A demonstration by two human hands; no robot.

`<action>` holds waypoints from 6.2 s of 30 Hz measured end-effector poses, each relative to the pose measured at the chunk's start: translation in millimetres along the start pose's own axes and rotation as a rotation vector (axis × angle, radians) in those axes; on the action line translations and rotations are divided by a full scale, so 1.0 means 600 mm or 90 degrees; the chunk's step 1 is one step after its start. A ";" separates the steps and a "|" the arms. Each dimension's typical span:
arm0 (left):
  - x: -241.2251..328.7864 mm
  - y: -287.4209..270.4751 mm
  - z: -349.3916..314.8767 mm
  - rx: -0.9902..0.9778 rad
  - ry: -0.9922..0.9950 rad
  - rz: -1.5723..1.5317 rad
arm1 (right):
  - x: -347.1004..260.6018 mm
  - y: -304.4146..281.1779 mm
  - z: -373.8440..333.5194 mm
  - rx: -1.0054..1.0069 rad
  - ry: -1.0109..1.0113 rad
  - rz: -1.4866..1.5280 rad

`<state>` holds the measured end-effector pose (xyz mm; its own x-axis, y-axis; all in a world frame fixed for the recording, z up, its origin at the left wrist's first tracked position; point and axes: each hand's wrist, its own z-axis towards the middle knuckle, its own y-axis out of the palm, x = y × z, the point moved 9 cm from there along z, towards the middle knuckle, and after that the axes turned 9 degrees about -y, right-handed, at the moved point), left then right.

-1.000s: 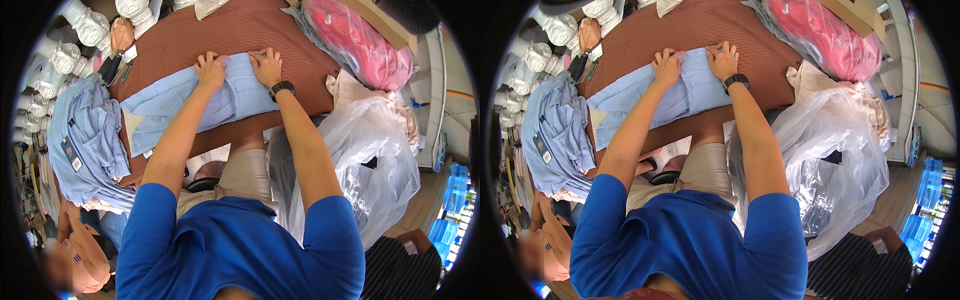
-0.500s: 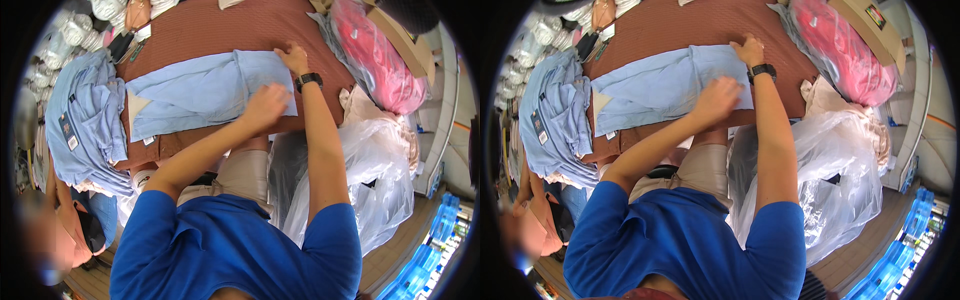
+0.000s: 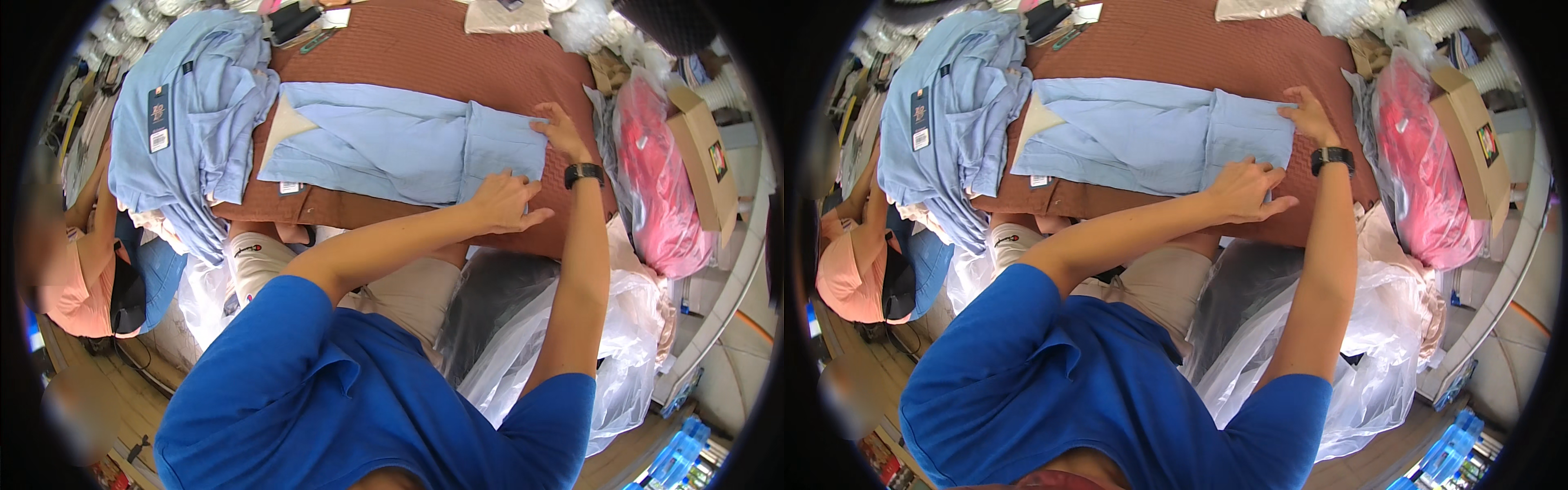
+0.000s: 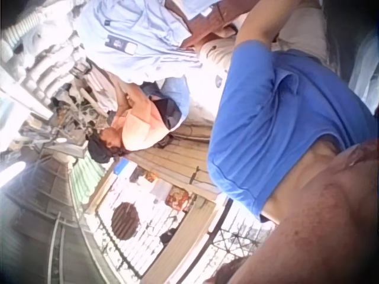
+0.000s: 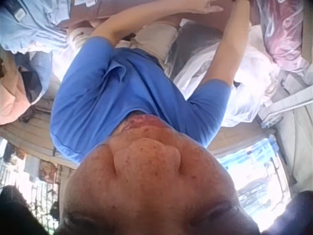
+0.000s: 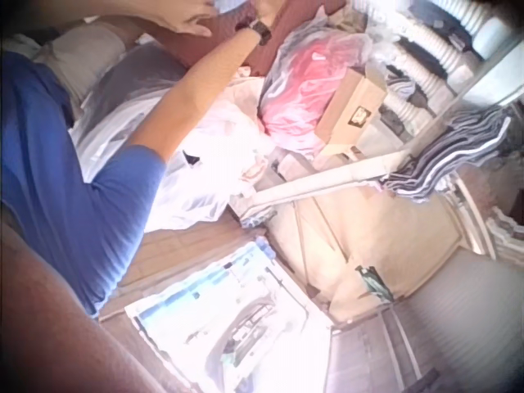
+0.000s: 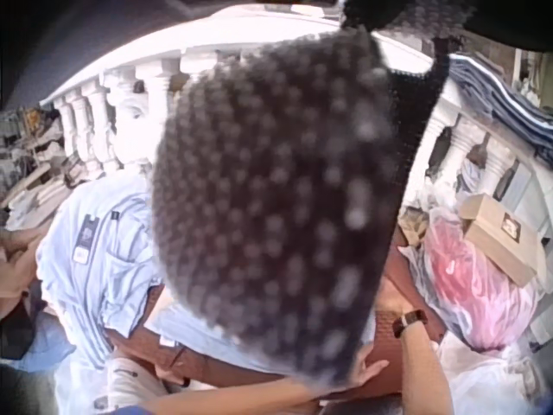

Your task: The person folds a light blue collared shirt on a table. The person places a cardboard insert inside the shirt, folds the sleeves and sides over the cardboard, and then places the folded shirt into a clear plastic bag.

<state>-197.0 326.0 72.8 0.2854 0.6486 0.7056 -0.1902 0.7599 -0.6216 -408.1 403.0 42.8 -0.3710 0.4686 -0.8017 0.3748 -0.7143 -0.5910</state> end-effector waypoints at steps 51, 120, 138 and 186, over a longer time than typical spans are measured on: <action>-0.376 -0.606 -0.271 0.267 -0.384 0.131 | -0.529 0.512 0.225 -0.170 -0.363 0.028; -0.326 -0.470 -0.201 0.067 -0.121 0.067 | -0.265 0.311 -0.179 -0.059 -0.099 -0.224; -0.358 -0.453 -0.240 0.092 -0.073 0.037 | -0.343 0.345 0.023 -0.039 0.192 0.769; -0.567 -0.372 -0.076 0.103 -0.525 -0.583 | -0.143 0.320 -0.026 0.135 0.046 0.012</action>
<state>-208.5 -66.2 -44.1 -0.2895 -0.3334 0.8973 -0.3627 0.9057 0.2195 -291.2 233.4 -3.4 -0.3006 0.4852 -0.8211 0.1910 -0.8128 -0.5503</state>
